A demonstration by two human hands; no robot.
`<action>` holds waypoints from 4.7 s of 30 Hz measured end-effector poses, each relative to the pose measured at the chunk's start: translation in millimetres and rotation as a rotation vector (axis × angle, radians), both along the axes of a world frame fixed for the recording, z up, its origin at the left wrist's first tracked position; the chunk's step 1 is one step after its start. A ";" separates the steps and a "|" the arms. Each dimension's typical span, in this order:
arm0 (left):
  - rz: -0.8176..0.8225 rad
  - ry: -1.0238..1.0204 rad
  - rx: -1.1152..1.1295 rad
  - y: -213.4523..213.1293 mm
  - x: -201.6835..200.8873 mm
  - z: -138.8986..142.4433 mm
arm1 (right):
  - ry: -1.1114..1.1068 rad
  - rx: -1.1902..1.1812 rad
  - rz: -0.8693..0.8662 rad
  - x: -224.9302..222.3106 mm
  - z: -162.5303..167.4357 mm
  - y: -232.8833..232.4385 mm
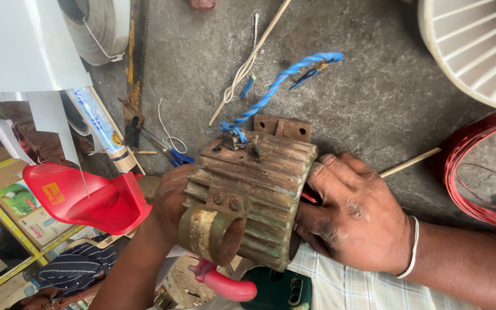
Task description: The person inserts and secures copper wire into the slots of a motor stator, using a hammer to tap the windings into place. They then prepare and insert additional copper wire coils into the stator.
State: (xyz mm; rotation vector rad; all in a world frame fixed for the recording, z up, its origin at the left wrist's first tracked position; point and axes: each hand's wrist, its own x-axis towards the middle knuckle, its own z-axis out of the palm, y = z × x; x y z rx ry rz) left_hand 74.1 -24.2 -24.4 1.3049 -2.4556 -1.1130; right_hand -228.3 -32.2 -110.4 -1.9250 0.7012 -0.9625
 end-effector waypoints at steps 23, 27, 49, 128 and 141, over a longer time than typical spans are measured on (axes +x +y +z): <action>0.156 0.003 0.131 13.8 15.0 -4.3 | 0.006 0.029 -0.051 1.4 -0.9 -0.3; 0.072 0.006 0.010 25.0 35.1 -18.1 | 0.005 0.047 -0.013 -1.0 -2.3 0.9; 0.339 0.098 0.380 18.9 28.6 -21.0 | -0.129 0.124 0.051 -5.7 -6.1 1.1; 0.049 -0.031 -0.015 12.9 15.1 -5.5 | 0.034 0.044 0.151 -9.5 -3.6 -2.7; 0.007 0.062 0.046 7.9 18.6 -10.0 | 0.003 0.192 0.175 -8.5 -0.1 0.2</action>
